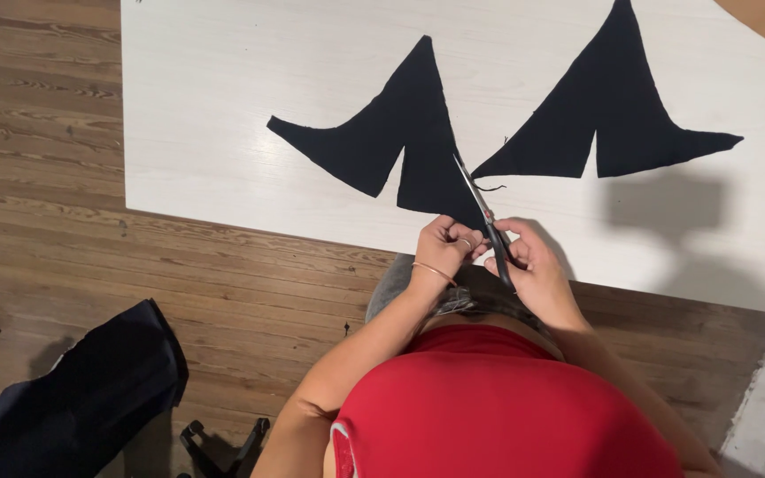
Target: The person uses scissors to cut a piece of black fabric on a white table, following the shape of a cardboard pattern. They trim the edges of the fabric to match the pattern and then place the cut piece next to another identical piece.
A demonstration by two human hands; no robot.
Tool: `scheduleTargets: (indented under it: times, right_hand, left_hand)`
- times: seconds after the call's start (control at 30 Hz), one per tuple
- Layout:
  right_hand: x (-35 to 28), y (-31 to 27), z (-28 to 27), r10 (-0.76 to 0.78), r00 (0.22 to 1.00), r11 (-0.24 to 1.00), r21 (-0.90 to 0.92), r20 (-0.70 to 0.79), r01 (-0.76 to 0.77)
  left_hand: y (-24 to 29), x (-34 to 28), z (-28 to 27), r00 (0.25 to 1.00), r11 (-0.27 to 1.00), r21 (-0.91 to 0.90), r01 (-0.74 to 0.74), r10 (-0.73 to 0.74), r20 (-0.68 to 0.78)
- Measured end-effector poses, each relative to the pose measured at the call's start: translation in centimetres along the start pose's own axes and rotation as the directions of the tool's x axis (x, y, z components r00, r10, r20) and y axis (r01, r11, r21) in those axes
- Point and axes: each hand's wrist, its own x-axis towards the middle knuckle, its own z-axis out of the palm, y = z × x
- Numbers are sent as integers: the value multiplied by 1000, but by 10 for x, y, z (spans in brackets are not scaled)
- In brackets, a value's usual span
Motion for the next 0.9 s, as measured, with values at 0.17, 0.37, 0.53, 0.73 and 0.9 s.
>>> scheduleTargets:
  times: [0.17, 0.37, 0.53, 0.73, 0.9]
  right_hand:
    - [1, -7, 3, 16, 1000, 1000, 1, -21, -16]
    - [0, -17, 6, 28, 999, 1000, -3, -27, -29]
    - [2, -3, 8, 35, 998, 999, -35, -44, -37]
    - [-4, -19, 9, 30, 999, 999, -25, -31, -30]
    - [-6, -34, 7, 22, 999, 997, -77, -31, -25]
  left_hand:
    - [9, -3, -2, 999, 999, 40, -14, 13, 40]
    - [15, -5, -11, 996, 992, 121, -32, 22, 84]
    - [18, -4, -13, 994, 986, 161, -42, 24, 107]
    - [30, -9, -16, 992, 971, 235, -40, 12, 124]
    - [27, -9, -19, 991, 978, 205, -46, 18, 132]
